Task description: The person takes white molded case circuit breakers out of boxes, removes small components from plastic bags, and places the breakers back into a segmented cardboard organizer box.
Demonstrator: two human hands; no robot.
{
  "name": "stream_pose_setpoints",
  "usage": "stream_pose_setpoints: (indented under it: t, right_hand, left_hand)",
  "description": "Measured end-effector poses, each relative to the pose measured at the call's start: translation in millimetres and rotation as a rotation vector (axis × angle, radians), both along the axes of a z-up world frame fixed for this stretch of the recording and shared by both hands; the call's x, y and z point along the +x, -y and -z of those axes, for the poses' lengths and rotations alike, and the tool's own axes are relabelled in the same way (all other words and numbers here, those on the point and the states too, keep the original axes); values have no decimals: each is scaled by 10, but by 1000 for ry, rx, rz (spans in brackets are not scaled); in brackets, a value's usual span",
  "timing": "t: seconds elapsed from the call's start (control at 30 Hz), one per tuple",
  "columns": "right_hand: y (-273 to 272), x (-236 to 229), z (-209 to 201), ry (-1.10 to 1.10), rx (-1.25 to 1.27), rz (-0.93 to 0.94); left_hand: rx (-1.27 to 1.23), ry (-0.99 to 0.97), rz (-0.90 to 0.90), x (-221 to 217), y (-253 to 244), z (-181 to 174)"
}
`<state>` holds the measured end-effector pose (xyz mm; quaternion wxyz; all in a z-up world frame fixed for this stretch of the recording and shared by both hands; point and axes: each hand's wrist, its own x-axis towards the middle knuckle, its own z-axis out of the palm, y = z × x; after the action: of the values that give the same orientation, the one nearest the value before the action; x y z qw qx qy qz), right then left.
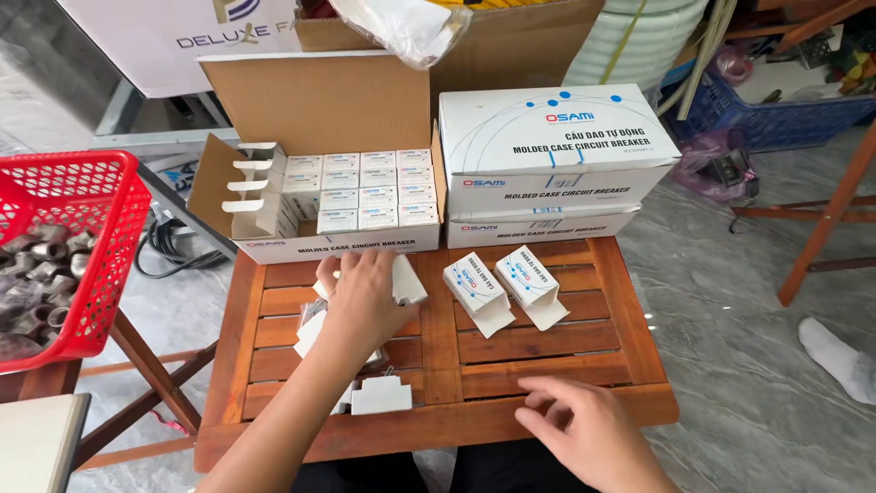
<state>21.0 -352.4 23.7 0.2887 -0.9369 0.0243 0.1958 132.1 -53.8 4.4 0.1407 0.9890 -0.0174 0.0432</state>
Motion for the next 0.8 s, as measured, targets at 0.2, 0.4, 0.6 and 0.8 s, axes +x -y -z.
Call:
stream_pose_setpoints:
  t: [0.2,0.4,0.6,0.8]
  right_hand:
    - [-99,92,-126,72,548,216]
    - [-448,168,-134,106,902,149]
    - [-280,266,-78,8,1142,63]
    - [-331,251,-216,44,1109,-9]
  left_hand:
    - [-275,219,263,-422,352,-441]
    - [-475,223,470,-985,752,-782]
    - [-1062,-61,106,-1123,624,-849]
    - [-1261,-425,13,-1093,595,-813]
